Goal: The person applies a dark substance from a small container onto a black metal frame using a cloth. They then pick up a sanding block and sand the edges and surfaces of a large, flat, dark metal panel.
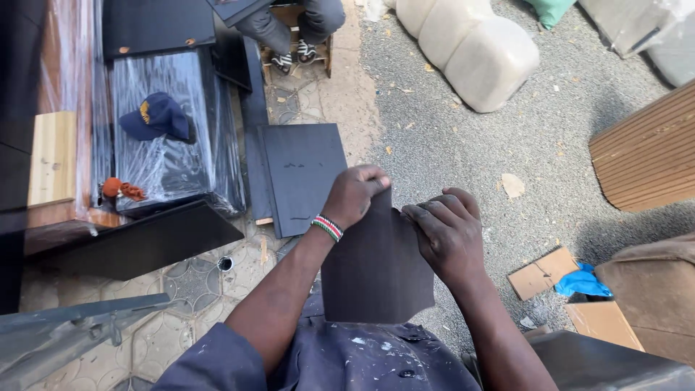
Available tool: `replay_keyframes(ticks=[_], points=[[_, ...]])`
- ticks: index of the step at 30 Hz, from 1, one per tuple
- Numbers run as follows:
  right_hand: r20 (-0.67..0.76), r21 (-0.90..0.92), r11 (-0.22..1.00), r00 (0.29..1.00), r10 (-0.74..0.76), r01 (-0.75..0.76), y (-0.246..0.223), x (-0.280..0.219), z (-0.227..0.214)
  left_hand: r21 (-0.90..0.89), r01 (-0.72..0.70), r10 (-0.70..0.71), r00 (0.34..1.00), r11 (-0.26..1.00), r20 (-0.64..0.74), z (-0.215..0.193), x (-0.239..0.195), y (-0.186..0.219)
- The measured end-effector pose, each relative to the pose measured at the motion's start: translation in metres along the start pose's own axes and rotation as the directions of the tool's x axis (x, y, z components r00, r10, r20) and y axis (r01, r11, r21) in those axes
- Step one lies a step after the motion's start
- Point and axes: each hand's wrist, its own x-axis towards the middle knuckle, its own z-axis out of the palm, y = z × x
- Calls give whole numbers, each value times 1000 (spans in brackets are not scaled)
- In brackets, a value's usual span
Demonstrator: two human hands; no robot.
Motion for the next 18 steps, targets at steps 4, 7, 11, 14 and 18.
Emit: replay_keyframes(ticks=[4,7,11,14,18], points=[[-49,76,995,997,-53,56,-33,20,31,102,110,-85,971,989,-224,-81,18,-21],[-75,146,986,995,-70,80,-36,30,54,152,101,-41,934,983,-356,-118,29,-39],[-154,238,971,987,38,0,-19,33,68,266,268,-48,782,926,-621,-181,35,-95],[-194,330,939,966,169,-98,10,27,88,191,397,-123,642,898,-757,-227,31,-136],[-218,450,867,916,337,-212,50,35,127,2,556,-230,348,831,-909,-273,23,-192]])
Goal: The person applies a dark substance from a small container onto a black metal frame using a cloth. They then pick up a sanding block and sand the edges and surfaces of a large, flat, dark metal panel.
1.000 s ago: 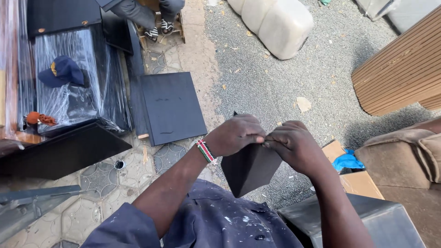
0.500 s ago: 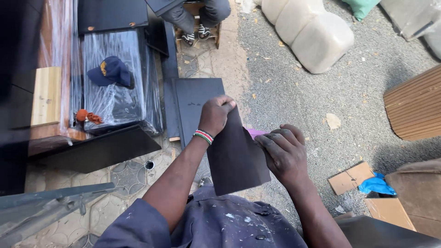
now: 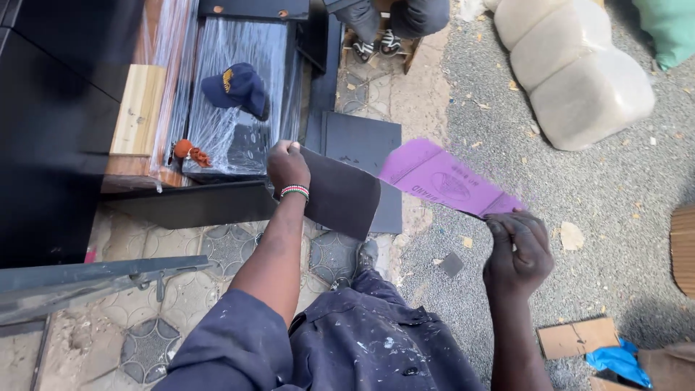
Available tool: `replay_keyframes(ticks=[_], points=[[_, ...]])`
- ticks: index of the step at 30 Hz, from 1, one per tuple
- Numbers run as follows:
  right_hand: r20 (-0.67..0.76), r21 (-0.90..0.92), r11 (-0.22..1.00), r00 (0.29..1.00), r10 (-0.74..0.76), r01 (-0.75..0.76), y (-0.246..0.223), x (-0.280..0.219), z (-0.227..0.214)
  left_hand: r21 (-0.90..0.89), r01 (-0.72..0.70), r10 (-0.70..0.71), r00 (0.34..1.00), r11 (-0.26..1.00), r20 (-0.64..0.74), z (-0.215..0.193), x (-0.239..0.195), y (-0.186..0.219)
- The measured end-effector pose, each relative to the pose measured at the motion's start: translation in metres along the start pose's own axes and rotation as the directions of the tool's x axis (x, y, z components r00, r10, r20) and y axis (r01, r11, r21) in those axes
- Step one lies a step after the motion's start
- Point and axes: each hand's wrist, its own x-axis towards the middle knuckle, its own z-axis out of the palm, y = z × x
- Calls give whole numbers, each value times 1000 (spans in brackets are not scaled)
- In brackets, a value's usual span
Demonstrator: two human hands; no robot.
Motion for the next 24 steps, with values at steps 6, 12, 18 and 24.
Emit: replay_keyframes(ticks=[6,12,18,24], points=[[-223,-173,965,962,156,-197,112,71,3,-113,199,-229,853,973,-470,-42,97,-89],[209,-326,925,939,274,-197,141,132,123,-267,175,-297,793,948,-532,-40,98,-90],[-44,-108,873,879,474,-476,261,169,226,-366,378,-524,539,850,-659,-131,97,-157],[703,166,788,631,327,-593,135,175,385,-311,166,-350,541,936,-765,-178,151,-191]])
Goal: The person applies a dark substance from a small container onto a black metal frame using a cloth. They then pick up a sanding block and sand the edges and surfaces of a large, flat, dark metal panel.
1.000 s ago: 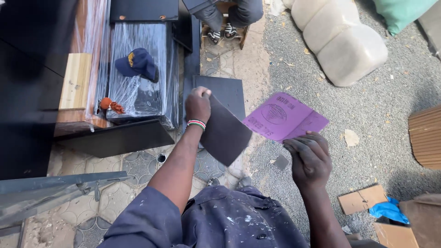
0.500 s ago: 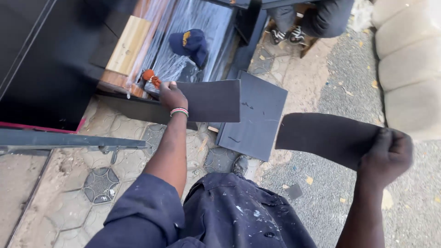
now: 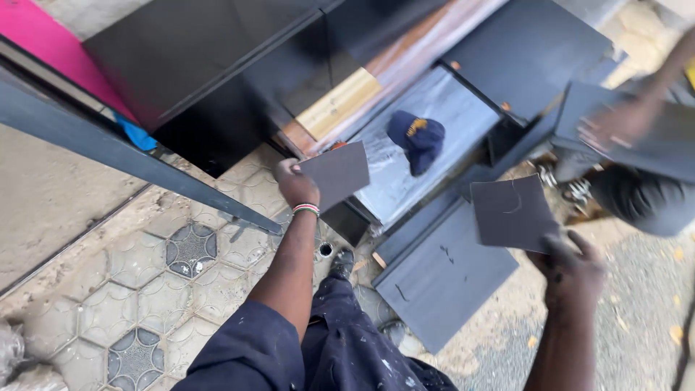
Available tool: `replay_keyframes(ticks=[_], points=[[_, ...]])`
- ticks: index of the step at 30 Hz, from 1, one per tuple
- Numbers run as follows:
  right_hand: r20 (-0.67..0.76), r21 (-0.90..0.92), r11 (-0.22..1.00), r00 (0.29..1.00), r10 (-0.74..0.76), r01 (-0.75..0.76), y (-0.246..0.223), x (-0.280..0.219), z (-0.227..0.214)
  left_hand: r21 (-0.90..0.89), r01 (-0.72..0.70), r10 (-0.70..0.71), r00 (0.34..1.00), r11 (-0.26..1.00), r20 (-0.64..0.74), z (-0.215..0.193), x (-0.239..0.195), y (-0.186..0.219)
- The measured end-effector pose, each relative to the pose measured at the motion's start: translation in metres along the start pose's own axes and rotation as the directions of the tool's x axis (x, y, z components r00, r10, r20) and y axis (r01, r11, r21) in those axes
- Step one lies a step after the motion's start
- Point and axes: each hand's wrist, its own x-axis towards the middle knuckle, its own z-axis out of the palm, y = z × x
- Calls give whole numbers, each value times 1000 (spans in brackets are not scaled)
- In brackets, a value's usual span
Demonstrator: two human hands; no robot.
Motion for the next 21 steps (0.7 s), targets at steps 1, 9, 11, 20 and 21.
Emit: replay_keyframes(ticks=[1,9,11,20,21], points=[[18,4,1000,1000,-6,6,-12,6,39,3,4,-4,1000,1000,-19,8,12,5],[448,256,852,837,313,-456,-167,27,298,-120,471,-452,878,874,154,29,146,132],[460,262,888,858,229,-378,-189,40,330,-171,542,-513,838,823,187,37,177,148],[325,394,919,937,-124,-14,-239,89,400,-206,628,-570,773,751,278,78,210,133],[290,428,904,950,-115,-21,-238,97,402,-226,617,-559,783,753,273,77,202,134]])
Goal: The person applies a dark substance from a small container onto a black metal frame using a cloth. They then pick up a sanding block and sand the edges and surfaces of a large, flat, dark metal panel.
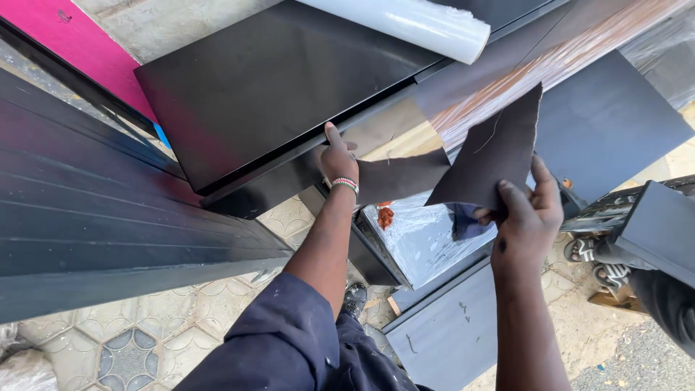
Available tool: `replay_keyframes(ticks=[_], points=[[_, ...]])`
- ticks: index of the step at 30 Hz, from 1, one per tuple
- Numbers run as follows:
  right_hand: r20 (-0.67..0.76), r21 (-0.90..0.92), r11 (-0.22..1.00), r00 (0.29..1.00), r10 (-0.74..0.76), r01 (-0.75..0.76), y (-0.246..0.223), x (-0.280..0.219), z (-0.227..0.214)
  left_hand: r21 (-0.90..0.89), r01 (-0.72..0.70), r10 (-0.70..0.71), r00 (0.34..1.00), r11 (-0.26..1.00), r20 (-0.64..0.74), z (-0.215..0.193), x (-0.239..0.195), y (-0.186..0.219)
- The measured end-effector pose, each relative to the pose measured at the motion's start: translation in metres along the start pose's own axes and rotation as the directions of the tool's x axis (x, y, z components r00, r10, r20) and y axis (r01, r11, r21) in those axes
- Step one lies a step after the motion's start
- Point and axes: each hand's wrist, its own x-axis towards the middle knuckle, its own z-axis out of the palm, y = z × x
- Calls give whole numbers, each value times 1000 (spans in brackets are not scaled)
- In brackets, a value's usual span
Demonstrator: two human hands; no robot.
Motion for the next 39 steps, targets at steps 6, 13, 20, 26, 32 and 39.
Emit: replay_keyframes(ticks=[6,13,20,26,32,39], points=[[-154,106,994,987,51,-35,-44,35,24,-50,48,-44,995,998,84,0,-22,-20],[-95,-139,953,962,257,-268,-81,53,74,6,179,-177,972,984,157,-16,-53,0],[602,-446,838,798,20,315,26,116,74,23,38,-41,990,999,137,-10,-51,-32],[847,-490,488,527,71,722,52,103,153,69,22,-32,987,997,155,-19,-69,-13],[454,-618,785,838,303,51,78,62,163,109,13,-33,981,994,189,-20,-59,-19],[283,-909,414,648,707,-55,24,-1,118,54,18,-29,976,998,215,-20,-55,-8]])
